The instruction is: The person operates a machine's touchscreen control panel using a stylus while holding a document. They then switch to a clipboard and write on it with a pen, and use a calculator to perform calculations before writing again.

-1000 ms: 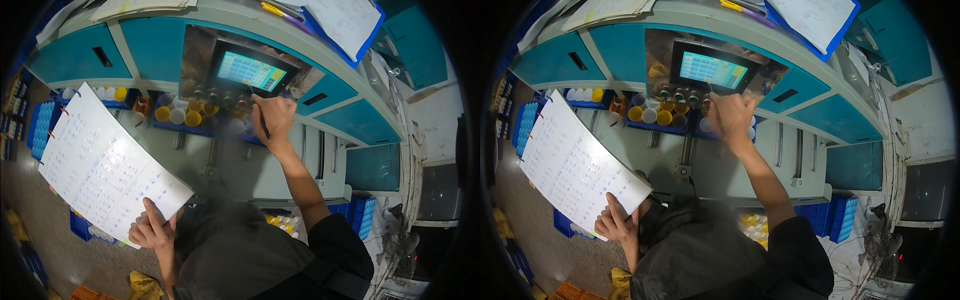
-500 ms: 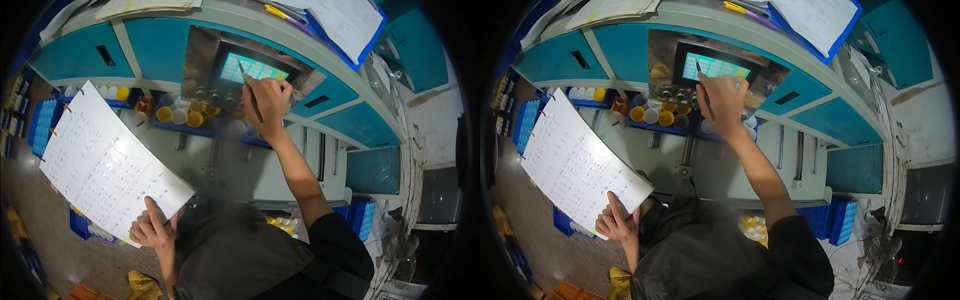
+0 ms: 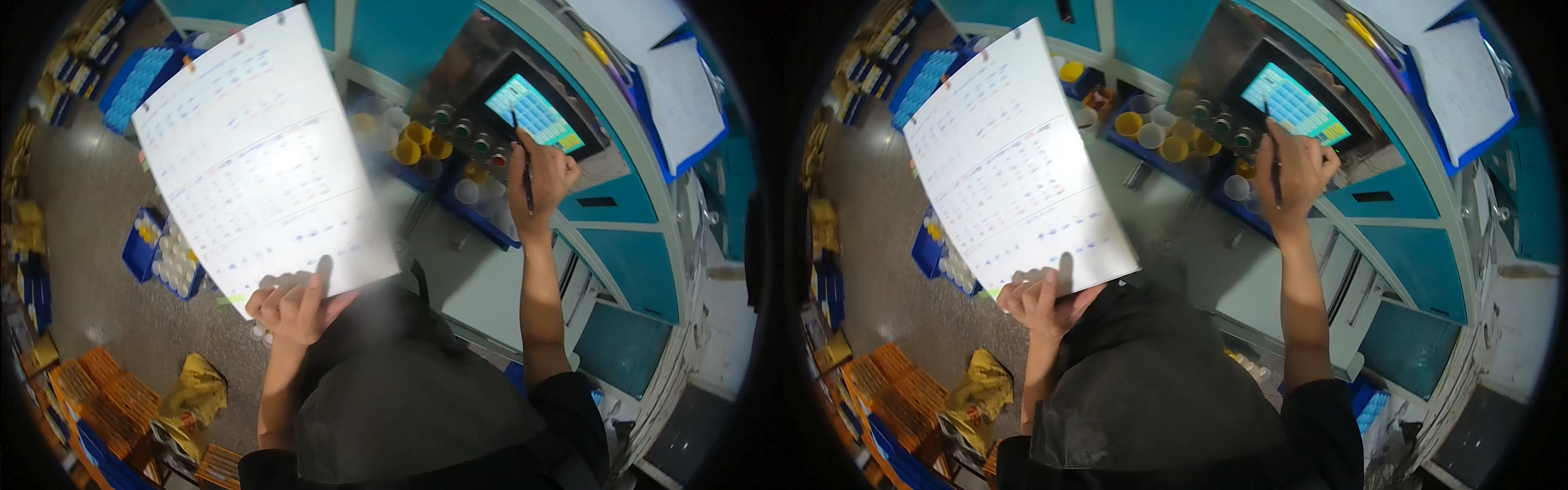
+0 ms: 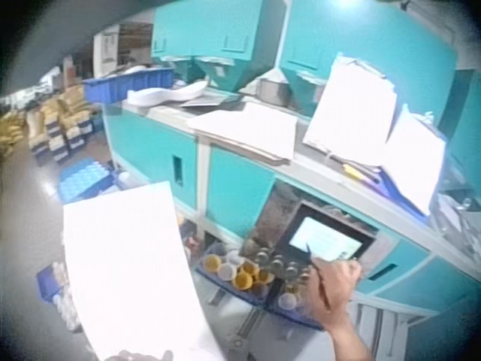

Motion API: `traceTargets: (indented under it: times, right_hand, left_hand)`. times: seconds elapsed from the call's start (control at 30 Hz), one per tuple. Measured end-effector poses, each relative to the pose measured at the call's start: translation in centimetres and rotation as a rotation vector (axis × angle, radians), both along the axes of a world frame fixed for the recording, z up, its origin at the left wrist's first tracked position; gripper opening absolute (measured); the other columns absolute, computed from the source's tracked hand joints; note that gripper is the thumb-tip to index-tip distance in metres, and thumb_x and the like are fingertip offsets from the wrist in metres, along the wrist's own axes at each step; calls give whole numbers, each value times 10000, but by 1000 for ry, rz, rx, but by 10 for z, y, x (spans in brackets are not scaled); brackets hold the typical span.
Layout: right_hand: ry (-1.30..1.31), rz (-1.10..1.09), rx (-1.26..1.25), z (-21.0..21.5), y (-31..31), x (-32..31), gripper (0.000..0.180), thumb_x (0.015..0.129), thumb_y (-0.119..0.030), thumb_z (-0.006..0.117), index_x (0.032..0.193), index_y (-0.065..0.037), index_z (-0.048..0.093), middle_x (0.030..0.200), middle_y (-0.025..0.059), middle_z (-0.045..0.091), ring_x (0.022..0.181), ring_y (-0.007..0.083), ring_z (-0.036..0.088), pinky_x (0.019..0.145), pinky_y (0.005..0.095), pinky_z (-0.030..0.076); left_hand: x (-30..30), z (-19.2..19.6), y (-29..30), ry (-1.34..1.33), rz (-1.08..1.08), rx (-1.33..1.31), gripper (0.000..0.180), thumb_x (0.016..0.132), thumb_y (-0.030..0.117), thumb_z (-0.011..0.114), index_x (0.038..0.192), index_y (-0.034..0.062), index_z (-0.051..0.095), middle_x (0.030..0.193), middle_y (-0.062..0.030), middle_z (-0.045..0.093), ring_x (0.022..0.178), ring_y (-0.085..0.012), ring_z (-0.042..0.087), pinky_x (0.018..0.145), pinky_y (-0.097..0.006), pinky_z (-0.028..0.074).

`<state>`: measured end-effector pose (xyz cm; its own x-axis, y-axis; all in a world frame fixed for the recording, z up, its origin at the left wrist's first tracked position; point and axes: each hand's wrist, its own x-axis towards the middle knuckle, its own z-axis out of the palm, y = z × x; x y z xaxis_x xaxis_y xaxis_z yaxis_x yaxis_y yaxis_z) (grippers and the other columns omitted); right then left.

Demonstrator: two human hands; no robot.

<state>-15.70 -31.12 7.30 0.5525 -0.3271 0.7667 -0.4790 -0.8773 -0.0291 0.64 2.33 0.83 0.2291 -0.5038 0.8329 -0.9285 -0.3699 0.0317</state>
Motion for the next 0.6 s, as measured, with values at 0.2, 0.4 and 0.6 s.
traceTargets:
  times: [0.2, 0.4, 0.6]
  right_hand:
    - [8, -12, 59, -6, 7, -2, 237, 893, -84, 733, 1128, -71, 767, 815, 11, 670, 817, 155, 604, 888, 362, 321]
    - [6, -6, 39, -12, 4, -6, 232, 904, -90, 730, 1132, -80, 771, 800, 1, 657, 809, 154, 590, 875, 358, 313]
    - [35, -27, 50, -18, 5, -11, 215, 916, -102, 726, 1125, -95, 775, 774, -11, 630, 779, 142, 572, 853, 361, 311]
  left_hand:
    - [-3, 7, 1, -38, -28, 39, 471, 741, 543, 883, 1045, 195, 793, 844, 46, 488, 866, -173, 485, 855, -370, 370]
    - [-3, 6, 1, -48, -15, 51, 414, 800, 500, 842, 1042, 168, 792, 850, 50, 551, 850, -152, 536, 824, -343, 383]
    - [-5, 7, 1, -31, 31, 76, 511, 765, 557, 849, 1080, 158, 798, 802, 47, 506, 785, -163, 497, 814, -346, 376]
